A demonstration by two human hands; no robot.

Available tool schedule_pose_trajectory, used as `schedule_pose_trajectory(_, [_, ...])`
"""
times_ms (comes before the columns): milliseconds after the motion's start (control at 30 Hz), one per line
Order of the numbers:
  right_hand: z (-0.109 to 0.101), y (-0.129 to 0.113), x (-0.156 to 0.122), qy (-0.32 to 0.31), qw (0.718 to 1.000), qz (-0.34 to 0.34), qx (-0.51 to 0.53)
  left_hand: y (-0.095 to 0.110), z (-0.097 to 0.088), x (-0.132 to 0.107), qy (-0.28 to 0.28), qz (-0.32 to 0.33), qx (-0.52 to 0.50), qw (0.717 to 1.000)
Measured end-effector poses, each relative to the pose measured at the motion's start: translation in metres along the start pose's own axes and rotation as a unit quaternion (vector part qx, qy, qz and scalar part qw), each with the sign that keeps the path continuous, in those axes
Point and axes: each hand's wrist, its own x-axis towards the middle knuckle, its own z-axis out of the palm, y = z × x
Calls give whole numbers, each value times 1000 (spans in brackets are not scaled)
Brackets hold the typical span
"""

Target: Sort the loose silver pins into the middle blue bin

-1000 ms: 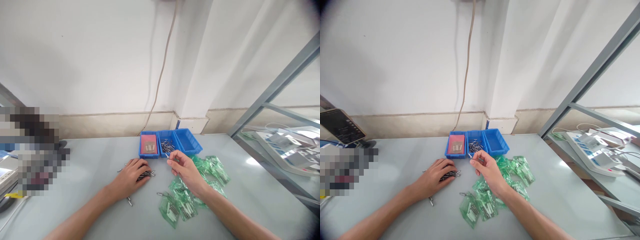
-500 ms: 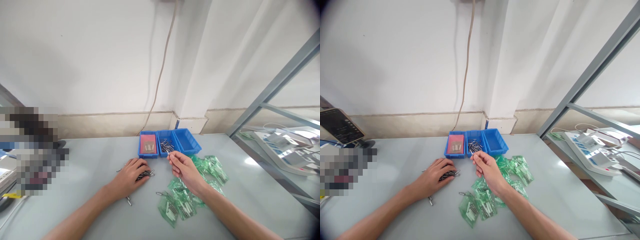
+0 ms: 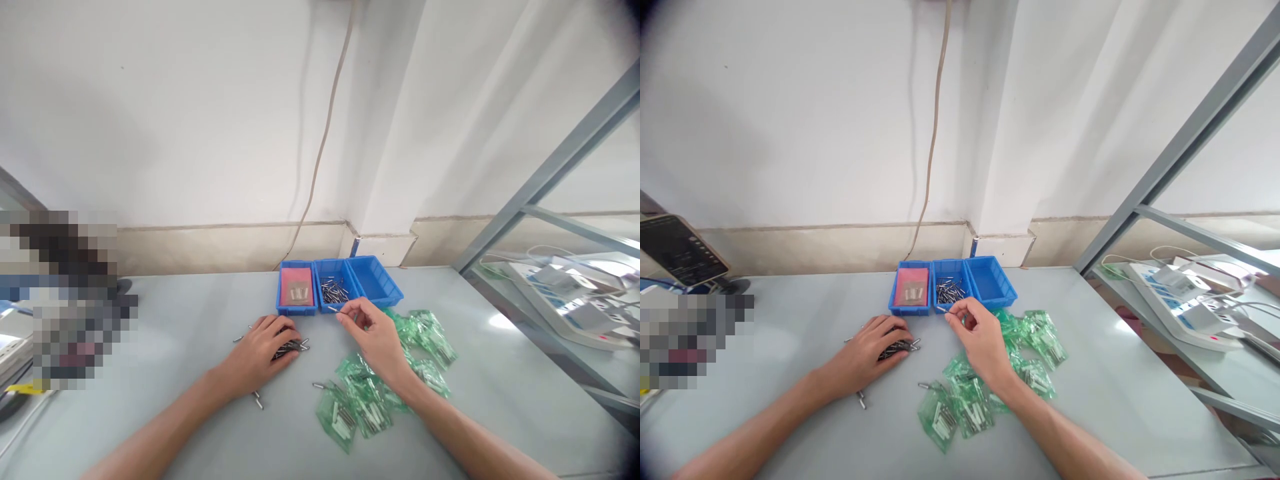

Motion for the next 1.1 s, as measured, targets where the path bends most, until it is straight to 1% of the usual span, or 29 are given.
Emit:
schedule_pose_trajectory(167, [0, -4, -3, -9, 998, -41, -54, -1, 0, 0, 8, 7, -1, 1000])
schedule_pose_trajectory(267, [0, -4, -3, -23, 998, -45, -41, -1, 0, -1, 10, 11, 0, 1000])
schedule_pose_trajectory(333, [1, -4, -2, -45, 999, -24, -5, -1, -1, -1, 9, 10, 1, 1000])
schedule_pose_trajectory(400, [2, -4, -1, -73, 996, 15, 51, 0, -1, 0, 3, 6, 4, 1000])
schedule_pose_trajectory(500, [4, -4, 0, -106, 979, 80, 154, -1, -1, 0, -9, 2, 7, 1000])
schedule_pose_trajectory(567, [4, -4, 0, -117, 967, 103, 203, -1, 0, 0, -12, 1, 7, 1000])
schedule_pose_trajectory(600, [4, -4, 0, -119, 965, 103, 208, -1, 0, 0, -12, 1, 6, 1000])
schedule_pose_trajectory(667, [3, -5, -2, -110, 977, 74, 167, -1, 0, -1, -10, 1, 3, 1000])
schedule_pose_trajectory(733, [1, -6, -3, -83, 994, 17, 70, -1, 0, -1, -8, 1, 2, 1000])
schedule_pose_trajectory(767, [0, -7, -4, -67, 997, -15, 16, -1, 0, -2, -8, 1, 2, 1000])
schedule_pose_trajectory(833, [-2, -8, -6, -42, 995, -64, -64, -1, 0, -2, -10, 0, 1, 1000])
schedule_pose_trajectory(867, [-2, -8, -6, -36, 993, -72, -81, -1, 0, -2, -12, 0, 1, 1000])
schedule_pose_trajectory(933, [-2, -5, -5, -39, 996, -50, -66, -1, 0, -1, -15, -1, 1, 1000])
schedule_pose_trajectory(1033, [-1, 0, 0, -59, 998, 28, 24, -1, 0, -1, -13, -1, 0, 1000])
schedule_pose_trajectory(1100, [-1, 3, 3, -65, 993, 64, 81, -1, 0, -1, -12, 0, 0, 1000])
